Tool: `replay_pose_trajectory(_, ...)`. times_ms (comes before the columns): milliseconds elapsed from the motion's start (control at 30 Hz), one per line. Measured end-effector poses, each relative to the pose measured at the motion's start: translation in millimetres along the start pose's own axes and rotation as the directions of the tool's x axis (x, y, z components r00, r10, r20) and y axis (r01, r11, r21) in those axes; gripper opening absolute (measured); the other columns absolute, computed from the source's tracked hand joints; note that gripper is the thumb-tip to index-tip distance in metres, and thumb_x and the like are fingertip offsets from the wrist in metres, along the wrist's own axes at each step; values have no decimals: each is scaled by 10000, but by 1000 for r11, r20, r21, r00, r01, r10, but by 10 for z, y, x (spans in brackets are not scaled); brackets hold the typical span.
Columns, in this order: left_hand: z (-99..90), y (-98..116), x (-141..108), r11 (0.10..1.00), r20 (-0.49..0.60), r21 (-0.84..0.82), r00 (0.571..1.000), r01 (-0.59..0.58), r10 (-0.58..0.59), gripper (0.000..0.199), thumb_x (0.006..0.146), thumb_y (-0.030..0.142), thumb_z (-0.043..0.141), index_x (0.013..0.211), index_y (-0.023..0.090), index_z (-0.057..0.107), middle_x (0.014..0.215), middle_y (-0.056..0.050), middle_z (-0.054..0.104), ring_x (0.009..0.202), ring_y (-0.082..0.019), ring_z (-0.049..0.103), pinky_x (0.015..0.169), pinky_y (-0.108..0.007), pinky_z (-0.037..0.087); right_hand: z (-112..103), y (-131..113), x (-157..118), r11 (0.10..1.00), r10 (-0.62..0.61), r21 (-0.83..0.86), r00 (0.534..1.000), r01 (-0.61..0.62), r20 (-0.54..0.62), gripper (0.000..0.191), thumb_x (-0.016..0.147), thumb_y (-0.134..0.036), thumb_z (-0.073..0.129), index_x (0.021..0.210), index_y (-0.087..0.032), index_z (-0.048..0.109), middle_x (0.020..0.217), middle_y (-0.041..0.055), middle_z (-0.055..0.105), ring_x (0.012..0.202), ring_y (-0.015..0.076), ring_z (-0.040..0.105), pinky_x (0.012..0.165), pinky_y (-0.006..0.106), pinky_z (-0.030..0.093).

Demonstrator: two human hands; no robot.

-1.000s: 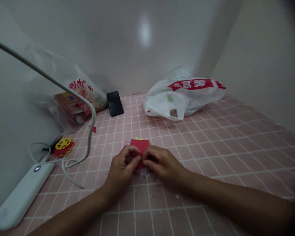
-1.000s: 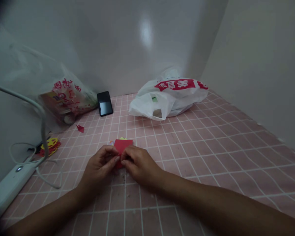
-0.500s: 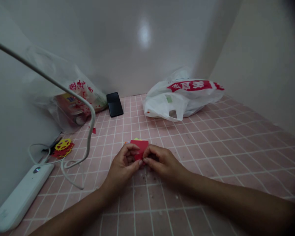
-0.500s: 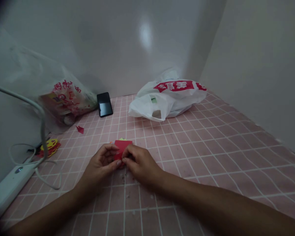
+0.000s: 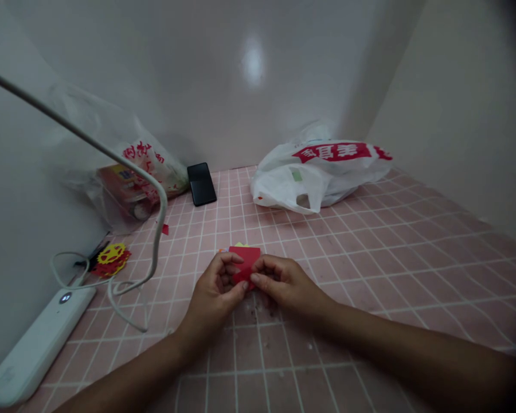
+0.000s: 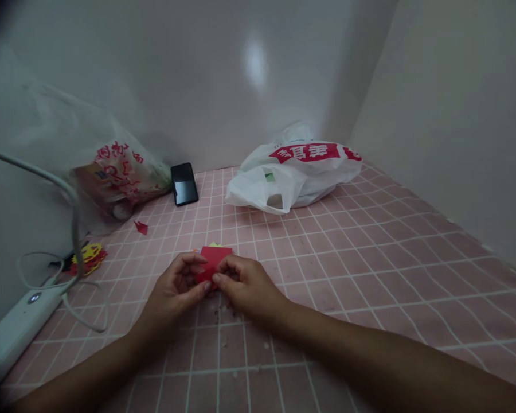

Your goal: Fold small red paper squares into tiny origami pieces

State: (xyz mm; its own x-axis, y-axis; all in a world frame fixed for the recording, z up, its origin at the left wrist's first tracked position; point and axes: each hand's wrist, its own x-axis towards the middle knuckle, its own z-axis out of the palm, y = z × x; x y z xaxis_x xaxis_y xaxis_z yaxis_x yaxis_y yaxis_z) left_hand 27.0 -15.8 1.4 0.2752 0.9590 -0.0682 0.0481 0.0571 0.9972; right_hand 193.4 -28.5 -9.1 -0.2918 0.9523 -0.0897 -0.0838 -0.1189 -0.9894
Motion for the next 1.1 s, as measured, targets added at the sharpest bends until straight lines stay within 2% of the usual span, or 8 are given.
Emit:
replay_pose_trajectory(433, 17, -4, 11, 999, 1, -28, 1000, 16, -16, 349, 681, 203, 720, 969, 208, 523, 766, 23, 586, 705, -138, 604, 641, -253, 506, 1, 15, 30, 994, 78, 72, 997, -79, 18, 117, 804, -217, 568, 713, -206, 495, 481, -80, 486, 384, 82, 433, 386, 197, 336)
replay_pose_trajectory(600, -35, 11, 21, 997, 46, -71, 999, 28, -25, 305, 735, 235, 720, 990, 206, 556, 855, -5, 638, 777, -150, 634, 712, -276, 522, 0, 6, 34, 991, 106, 77, 994, -106, -3, 124, 795, -215, 561, 705, -214, 476, 436, -88, 466, 360, 77, 419, 370, 184, 315)
replay_pose_trajectory(700, -93, 28, 55, 1000, 97, -25, 995, 4, -2, 196, 783, 259, 684, 950, 182, 615, 858, -23, 661, 793, -157, 637, 713, -272, 507, -8, 10, 40, 990, 112, 83, 994, -110, -18, 107, 794, -220, 557, 719, -210, 480, 439, -89, 477, 353, 73, 413, 366, 180, 310)
replay_pose_trajectory(867, -162, 63, 104, 996, 131, 84, 990, 36, -47, 153, 766, 238, 678, 895, 165, 641, 772, -15, 674, 705, -147, 632, 672, -270, 498, -28, 36, 45, 992, 102, 67, 995, -102, 8, 91, 793, -217, 549, 722, -209, 491, 442, -85, 484, 362, 78, 417, 370, 182, 320)
replay_pose_trajectory(1000, -190, 85, 105, 986, 162, 164, 987, -44, 17, 160, 776, 202, 665, 935, 190, 648, 810, -15, 690, 748, -156, 651, 682, -264, 502, -39, 14, 36, 997, 79, 18, 997, -80, 22, 98, 799, -204, 541, 708, -199, 504, 457, -76, 487, 381, 75, 428, 383, 184, 321)
replay_pose_trajectory(1100, -204, 107, 104, 962, 194, 253, 980, -100, 50, 97, 777, 193, 649, 872, 195, 662, 770, -6, 687, 718, -154, 642, 665, -257, 491, -39, -14, 27, 998, 67, -14, 997, -67, 31, 110, 801, -184, 530, 696, -194, 500, 463, -73, 485, 383, 72, 425, 384, 183, 317)
